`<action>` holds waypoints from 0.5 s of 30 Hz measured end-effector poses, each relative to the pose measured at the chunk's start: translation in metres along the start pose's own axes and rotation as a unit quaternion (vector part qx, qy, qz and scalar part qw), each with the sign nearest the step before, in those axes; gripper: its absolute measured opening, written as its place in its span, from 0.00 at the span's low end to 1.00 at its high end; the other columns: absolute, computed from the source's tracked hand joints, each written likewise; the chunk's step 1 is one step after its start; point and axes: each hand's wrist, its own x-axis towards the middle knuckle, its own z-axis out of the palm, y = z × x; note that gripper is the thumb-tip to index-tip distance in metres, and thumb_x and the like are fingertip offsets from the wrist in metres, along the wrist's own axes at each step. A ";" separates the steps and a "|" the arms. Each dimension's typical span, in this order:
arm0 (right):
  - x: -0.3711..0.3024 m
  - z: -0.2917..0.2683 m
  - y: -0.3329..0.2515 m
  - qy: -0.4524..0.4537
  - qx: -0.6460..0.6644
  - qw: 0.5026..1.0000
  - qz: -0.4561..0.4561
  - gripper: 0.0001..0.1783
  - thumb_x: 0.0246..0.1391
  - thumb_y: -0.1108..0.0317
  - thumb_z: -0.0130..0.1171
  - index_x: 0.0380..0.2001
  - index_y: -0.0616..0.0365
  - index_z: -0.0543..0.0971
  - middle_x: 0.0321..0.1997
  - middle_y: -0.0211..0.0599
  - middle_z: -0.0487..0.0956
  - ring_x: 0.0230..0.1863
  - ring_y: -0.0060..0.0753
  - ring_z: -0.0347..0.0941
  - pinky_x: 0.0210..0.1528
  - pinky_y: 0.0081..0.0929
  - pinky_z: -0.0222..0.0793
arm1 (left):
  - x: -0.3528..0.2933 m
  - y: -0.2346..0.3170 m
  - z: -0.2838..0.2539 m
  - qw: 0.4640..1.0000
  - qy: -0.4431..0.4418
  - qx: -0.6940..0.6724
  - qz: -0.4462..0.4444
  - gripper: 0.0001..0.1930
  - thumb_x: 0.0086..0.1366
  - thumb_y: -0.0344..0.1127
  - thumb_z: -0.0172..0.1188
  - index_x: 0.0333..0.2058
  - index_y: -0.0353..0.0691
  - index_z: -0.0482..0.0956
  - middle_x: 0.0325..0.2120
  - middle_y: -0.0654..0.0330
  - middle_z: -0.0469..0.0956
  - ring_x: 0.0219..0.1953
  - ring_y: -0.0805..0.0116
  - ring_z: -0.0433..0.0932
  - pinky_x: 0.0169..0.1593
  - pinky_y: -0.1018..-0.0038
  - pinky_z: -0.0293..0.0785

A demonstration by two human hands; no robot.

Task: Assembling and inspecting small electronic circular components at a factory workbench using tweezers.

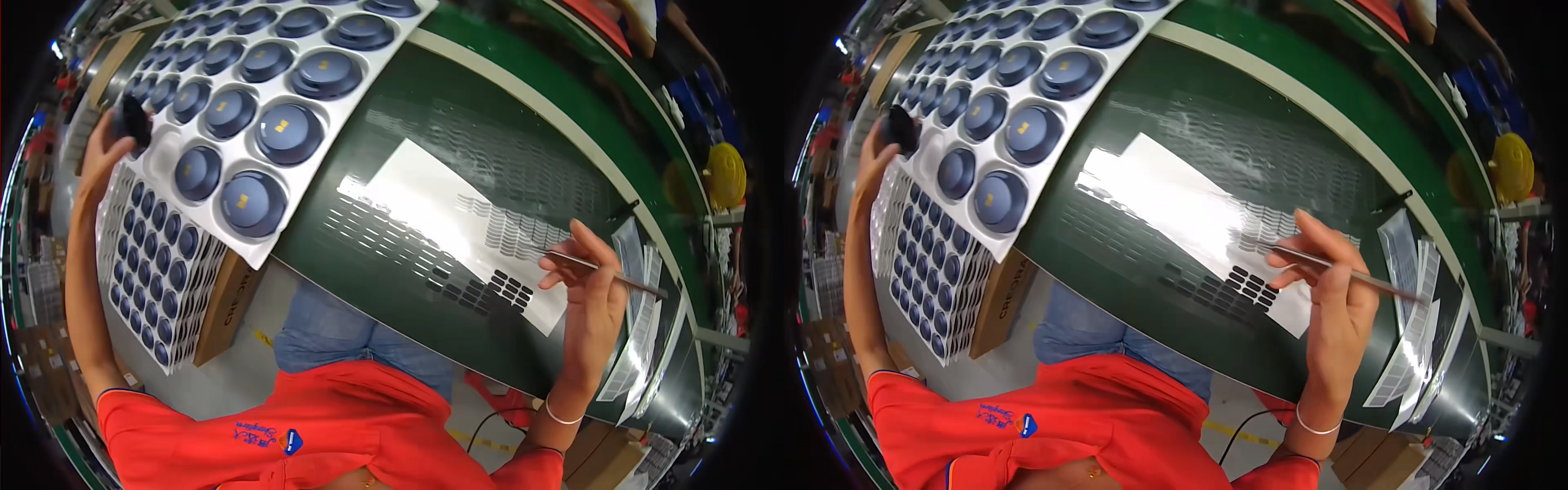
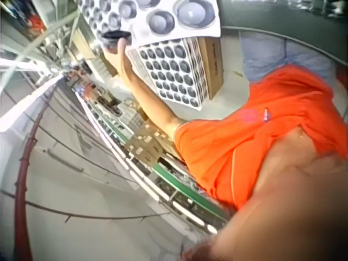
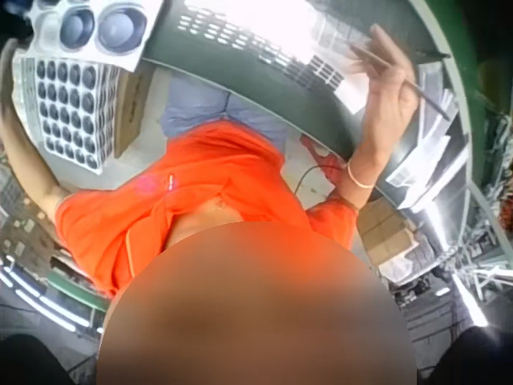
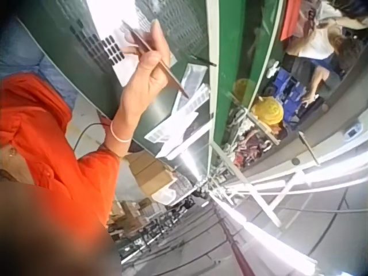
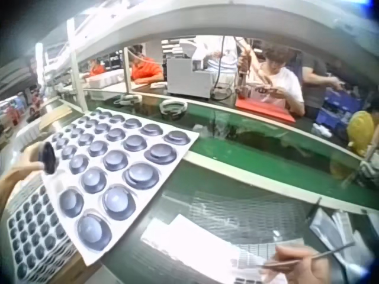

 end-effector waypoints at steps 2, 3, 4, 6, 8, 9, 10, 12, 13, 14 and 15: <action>0.006 -0.001 0.000 -0.017 0.048 0.997 0.061 0.28 0.70 0.54 0.43 0.55 0.72 0.72 0.44 0.50 0.77 0.41 0.40 0.80 0.37 0.27 0.77 | -0.003 0.027 0.031 0.984 0.018 -0.173 0.035 0.40 0.59 0.50 0.62 0.62 0.29 0.61 0.55 0.44 0.72 0.59 0.55 0.71 0.65 0.63 0.62; 0.009 -0.003 0.000 -0.041 0.111 0.986 0.114 0.27 0.70 0.54 0.43 0.54 0.72 0.72 0.43 0.51 0.78 0.40 0.40 0.81 0.36 0.27 0.78 | -0.008 0.044 0.046 0.971 0.032 -0.236 0.039 0.40 0.60 0.51 0.60 0.63 0.29 0.60 0.56 0.43 0.71 0.59 0.53 0.71 0.65 0.61 0.62; 0.012 0.002 0.000 -0.016 0.147 0.978 0.144 0.23 0.68 0.58 0.48 0.51 0.71 0.73 0.38 0.50 0.81 0.36 0.38 0.82 0.34 0.25 0.79 | -0.011 0.066 0.071 0.956 0.041 -0.279 0.076 0.39 0.61 0.51 0.60 0.62 0.29 0.61 0.55 0.43 0.71 0.58 0.53 0.72 0.64 0.61 0.63; 0.018 0.000 0.006 -0.022 0.144 0.974 0.172 0.21 0.67 0.60 0.50 0.48 0.71 0.74 0.36 0.50 0.81 0.34 0.36 0.82 0.33 0.24 0.79 | -0.022 0.106 0.125 0.937 0.048 -0.323 0.127 0.38 0.61 0.50 0.59 0.62 0.30 0.61 0.55 0.45 0.71 0.56 0.56 0.73 0.61 0.65 0.67; 0.023 0.001 0.015 -0.026 0.103 0.973 0.206 0.15 0.66 0.62 0.52 0.42 0.66 0.75 0.32 0.47 0.82 0.29 0.28 0.81 0.30 0.19 0.77 | -0.029 0.150 0.175 0.996 0.056 0.028 -0.065 0.46 0.49 0.61 0.68 0.57 0.30 0.69 0.52 0.54 0.71 0.50 0.62 0.73 0.54 0.70 0.68; 0.027 0.003 0.015 -0.028 0.104 0.972 0.209 0.15 0.66 0.62 0.52 0.42 0.66 0.75 0.32 0.47 0.82 0.29 0.28 0.81 0.30 0.19 0.77 | -0.044 0.151 0.217 0.963 0.019 -0.203 0.174 0.48 0.38 0.59 0.76 0.54 0.33 0.71 0.48 0.56 0.72 0.47 0.62 0.73 0.52 0.71 0.67; 0.031 0.004 0.013 -0.024 0.065 0.975 0.211 0.13 0.64 0.63 0.54 0.41 0.65 0.76 0.32 0.47 0.83 0.29 0.28 0.81 0.30 0.19 0.76 | -0.045 0.177 0.235 0.968 -0.082 -0.180 0.157 0.49 0.30 0.50 0.80 0.54 0.36 0.71 0.45 0.56 0.72 0.48 0.61 0.72 0.53 0.71 0.66; 0.037 0.010 0.017 -0.025 0.025 0.976 0.217 0.12 0.63 0.64 0.56 0.39 0.64 0.76 0.31 0.46 0.83 0.29 0.27 0.81 0.30 0.18 0.75 | -0.043 0.201 0.271 0.952 -0.172 -0.045 0.250 0.43 0.35 0.42 0.78 0.53 0.38 0.71 0.47 0.51 0.70 0.51 0.53 0.71 0.54 0.64 0.68; 0.040 0.014 0.021 -0.004 -0.004 0.980 0.199 0.12 0.62 0.64 0.57 0.39 0.64 0.76 0.31 0.45 0.83 0.29 0.27 0.81 0.31 0.18 0.75 | -0.045 0.202 0.291 0.944 -0.200 -0.066 0.255 0.40 0.40 0.40 0.76 0.53 0.38 0.71 0.47 0.50 0.70 0.50 0.50 0.71 0.55 0.61 0.68; 0.040 0.014 0.026 0.025 -0.038 0.982 0.184 0.11 0.61 0.65 0.59 0.38 0.64 0.76 0.30 0.45 0.83 0.29 0.26 0.81 0.31 0.17 0.75 | -0.043 0.199 0.315 0.932 -0.198 -0.062 0.296 0.39 0.40 0.39 0.76 0.53 0.36 0.70 0.48 0.49 0.69 0.52 0.49 0.71 0.56 0.59 0.68; 0.040 0.015 0.027 0.024 -0.038 0.981 0.188 0.11 0.61 0.65 0.59 0.38 0.64 0.76 0.30 0.45 0.83 0.29 0.26 0.81 0.31 0.17 0.75 | -0.041 0.203 0.327 0.924 -0.205 -0.038 0.320 0.40 0.39 0.39 0.76 0.53 0.34 0.70 0.48 0.47 0.69 0.53 0.49 0.70 0.56 0.59 0.67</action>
